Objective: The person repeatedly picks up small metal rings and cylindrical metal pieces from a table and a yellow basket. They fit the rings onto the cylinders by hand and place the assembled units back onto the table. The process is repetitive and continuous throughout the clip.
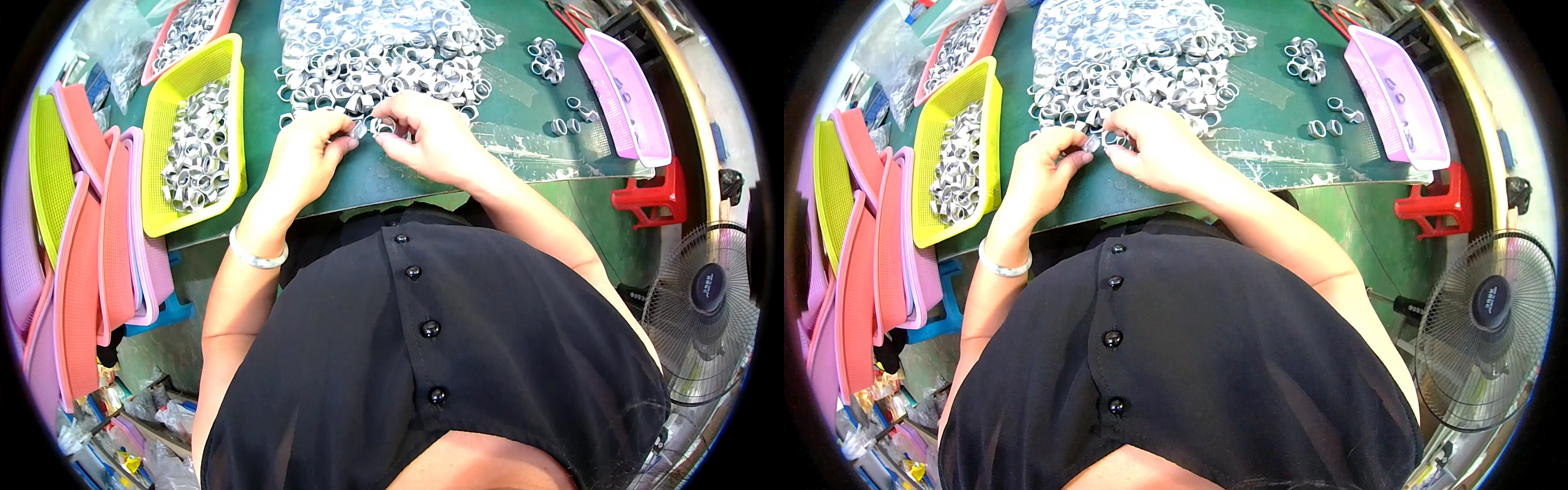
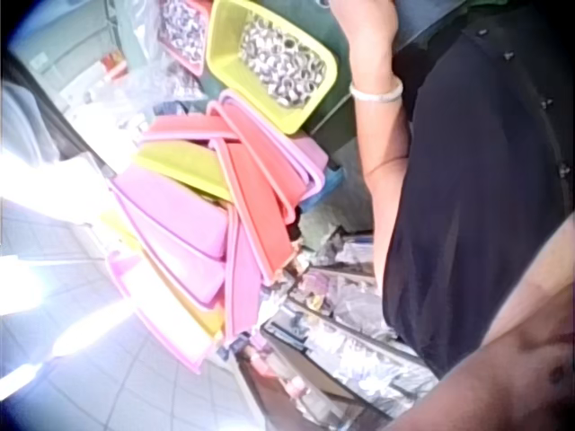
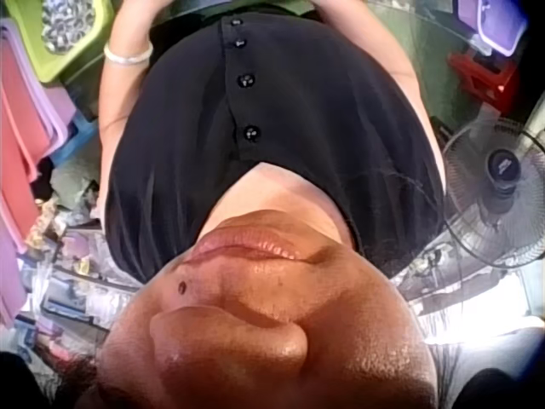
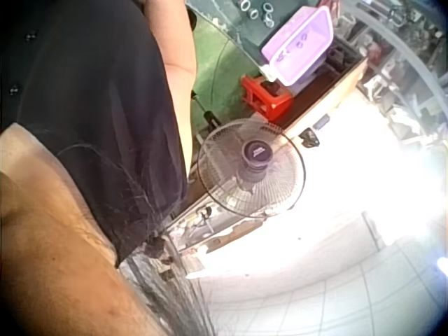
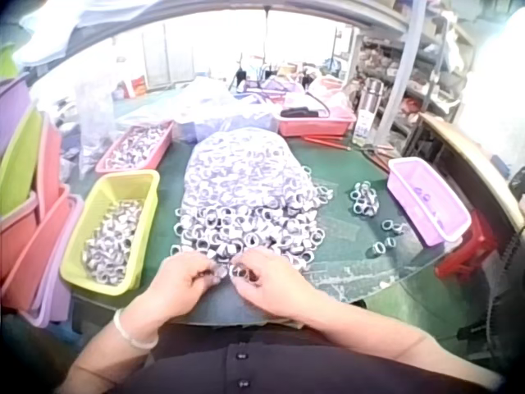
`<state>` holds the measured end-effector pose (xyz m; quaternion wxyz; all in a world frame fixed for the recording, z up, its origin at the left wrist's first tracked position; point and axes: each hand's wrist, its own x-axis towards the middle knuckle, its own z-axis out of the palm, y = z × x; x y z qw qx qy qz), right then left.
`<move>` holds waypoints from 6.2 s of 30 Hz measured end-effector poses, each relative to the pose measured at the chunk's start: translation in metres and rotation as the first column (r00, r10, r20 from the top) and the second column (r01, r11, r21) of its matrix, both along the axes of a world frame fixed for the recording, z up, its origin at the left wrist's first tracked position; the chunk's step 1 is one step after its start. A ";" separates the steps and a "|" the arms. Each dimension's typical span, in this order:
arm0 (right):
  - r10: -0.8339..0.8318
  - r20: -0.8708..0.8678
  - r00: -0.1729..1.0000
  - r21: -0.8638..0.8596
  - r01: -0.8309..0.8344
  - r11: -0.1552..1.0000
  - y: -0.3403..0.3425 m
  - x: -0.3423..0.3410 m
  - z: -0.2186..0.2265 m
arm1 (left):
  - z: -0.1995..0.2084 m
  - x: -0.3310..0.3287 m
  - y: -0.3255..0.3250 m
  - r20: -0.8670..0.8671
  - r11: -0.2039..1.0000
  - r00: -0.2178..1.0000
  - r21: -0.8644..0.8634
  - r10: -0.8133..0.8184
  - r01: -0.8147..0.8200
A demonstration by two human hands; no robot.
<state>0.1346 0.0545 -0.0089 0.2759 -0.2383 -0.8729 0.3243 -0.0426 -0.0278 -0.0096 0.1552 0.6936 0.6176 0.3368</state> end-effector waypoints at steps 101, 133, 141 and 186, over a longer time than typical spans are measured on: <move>0.301 0.083 0.950 -0.103 -0.292 0.951 -0.017 -0.004 0.000 | -0.030 0.015 -0.035 0.948 0.992 0.294 -0.096 0.118 -0.086; -0.052 0.061 0.997 -0.083 0.057 0.995 -0.001 0.010 0.004 | 0.039 -0.080 -0.040 0.721 0.845 0.597 0.030 0.351 -0.533; -0.121 0.424 0.898 0.359 -0.044 0.932 -0.020 -0.002 -0.004 | 0.039 -0.028 -0.044 -0.225 0.901 0.880 0.228 0.418 -0.370; -0.170 -0.338 0.926 -0.915 -0.280 0.291 -0.014 0.028 -0.006 | -0.004 0.049 -0.011 0.828 0.784 0.079 -0.552 0.555 0.283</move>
